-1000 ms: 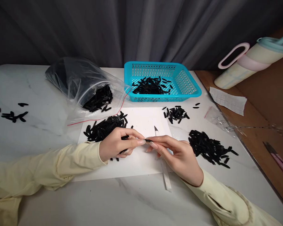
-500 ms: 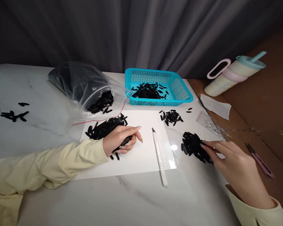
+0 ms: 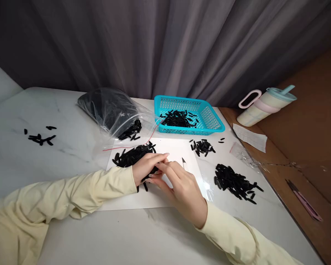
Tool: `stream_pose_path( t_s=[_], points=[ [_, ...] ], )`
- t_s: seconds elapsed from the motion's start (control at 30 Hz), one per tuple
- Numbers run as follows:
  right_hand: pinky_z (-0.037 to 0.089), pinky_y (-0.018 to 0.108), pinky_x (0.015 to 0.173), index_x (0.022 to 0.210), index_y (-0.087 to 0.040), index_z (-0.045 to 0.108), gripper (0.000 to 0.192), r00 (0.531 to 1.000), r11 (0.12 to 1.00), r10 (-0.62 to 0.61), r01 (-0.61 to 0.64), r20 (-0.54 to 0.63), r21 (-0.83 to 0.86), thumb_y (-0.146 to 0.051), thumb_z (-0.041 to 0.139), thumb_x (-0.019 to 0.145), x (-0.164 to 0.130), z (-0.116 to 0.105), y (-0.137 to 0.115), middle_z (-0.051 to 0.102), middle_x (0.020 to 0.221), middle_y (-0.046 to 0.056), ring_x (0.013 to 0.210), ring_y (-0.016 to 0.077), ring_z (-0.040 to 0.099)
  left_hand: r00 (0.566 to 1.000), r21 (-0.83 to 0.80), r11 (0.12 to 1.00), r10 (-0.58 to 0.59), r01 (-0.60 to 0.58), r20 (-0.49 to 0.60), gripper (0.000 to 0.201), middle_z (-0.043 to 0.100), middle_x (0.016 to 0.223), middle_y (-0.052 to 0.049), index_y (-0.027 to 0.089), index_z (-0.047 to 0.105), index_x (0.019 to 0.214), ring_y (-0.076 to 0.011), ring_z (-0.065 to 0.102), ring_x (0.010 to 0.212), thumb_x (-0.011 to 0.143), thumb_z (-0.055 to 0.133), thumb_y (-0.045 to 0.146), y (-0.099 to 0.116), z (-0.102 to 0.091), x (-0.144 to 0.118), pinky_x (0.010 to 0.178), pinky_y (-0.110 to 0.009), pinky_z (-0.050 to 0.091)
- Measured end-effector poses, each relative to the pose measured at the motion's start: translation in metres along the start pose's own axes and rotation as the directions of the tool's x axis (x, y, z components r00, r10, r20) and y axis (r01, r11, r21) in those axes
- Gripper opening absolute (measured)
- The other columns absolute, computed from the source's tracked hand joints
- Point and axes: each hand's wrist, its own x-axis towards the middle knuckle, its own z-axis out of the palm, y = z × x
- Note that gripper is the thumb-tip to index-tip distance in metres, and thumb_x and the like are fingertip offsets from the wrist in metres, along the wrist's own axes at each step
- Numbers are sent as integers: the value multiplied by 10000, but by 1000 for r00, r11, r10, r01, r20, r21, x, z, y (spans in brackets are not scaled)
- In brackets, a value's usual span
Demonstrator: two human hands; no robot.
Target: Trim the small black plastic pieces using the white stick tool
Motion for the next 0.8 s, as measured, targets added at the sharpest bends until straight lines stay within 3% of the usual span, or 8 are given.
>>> stream_pose_path(
  t_s=[0.13, 0.3, 0.37, 0.47, 0.53, 0.6, 0.7, 0.8],
  points=[
    [446, 313, 622, 917, -172, 543, 136, 995, 992, 92, -96, 41, 88, -279, 459, 912, 5, 6, 2, 605, 801, 63, 742, 201, 555, 998, 40, 998, 57, -56, -30, 351, 447, 502, 39, 138, 491, 617, -58, 364, 411, 805, 538, 431, -4, 1, 0, 372, -194, 241],
    [435, 281, 614, 902, -174, 545, 82, 968, 908, 173, -228, 182, 352, -214, 473, 895, 1, -5, 4, 609, 785, 40, 697, 166, 554, 998, 110, 994, 2, -9, 63, 374, 470, 495, 37, 147, 482, 617, -46, 323, 345, 811, 510, 465, -3, 4, -5, 314, -188, 185],
    [438, 259, 586, 916, -178, 557, 93, 935, 794, 246, -347, 257, 500, -228, 482, 892, -2, -11, 6, 618, 796, 33, 671, 145, 552, 996, 117, 993, -41, 32, 81, 372, 413, 441, 62, 157, 469, 624, -39, 281, 310, 793, 527, 483, -1, 6, -6, 290, -175, 158],
    [453, 236, 529, 921, -179, 559, 135, 866, 500, 364, -492, 343, 712, -287, 483, 895, -8, -16, 11, 621, 785, 27, 605, 119, 544, 991, 121, 989, -91, 79, 95, 387, 354, 394, 87, 169, 438, 618, -28, 240, 289, 768, 548, 508, 1, 8, -7, 277, -151, 152],
    [462, 232, 502, 904, -175, 548, 149, 823, 295, 423, -521, 380, 801, -314, 500, 887, -15, -16, 16, 618, 743, 20, 552, 108, 533, 991, 132, 988, -96, 83, 91, 387, 366, 401, 87, 165, 444, 624, -23, 240, 295, 758, 561, 509, 1, 8, -8, 276, -142, 163],
    [473, 235, 506, 899, -173, 538, 149, 798, 156, 451, -511, 400, 845, -319, 535, 868, -22, -15, 21, 631, 746, 27, 560, 110, 545, 993, 147, 986, -89, 77, 79, 368, 358, 410, 92, 161, 464, 649, -22, 246, 306, 759, 568, 496, 1, 8, -9, 277, -134, 174],
    [491, 243, 521, 896, -171, 535, 170, 782, 60, 471, -489, 407, 870, -323, 583, 837, -30, -14, 27, 652, 795, 46, 605, 122, 573, 995, 181, 982, -62, 47, 80, 337, 340, 425, 100, 157, 483, 694, -24, 257, 318, 786, 542, 476, -2, 8, -10, 284, -130, 191],
    [503, 253, 533, 880, -168, 538, 175, 774, 47, 492, -480, 398, 876, -321, 602, 826, -32, -14, 30, 660, 763, 42, 578, 119, 580, 996, 237, 971, -18, -4, 92, 321, 337, 437, 103, 156, 483, 717, -27, 269, 326, 813, 506, 461, -4, 8, -12, 292, -133, 202]
  ],
)
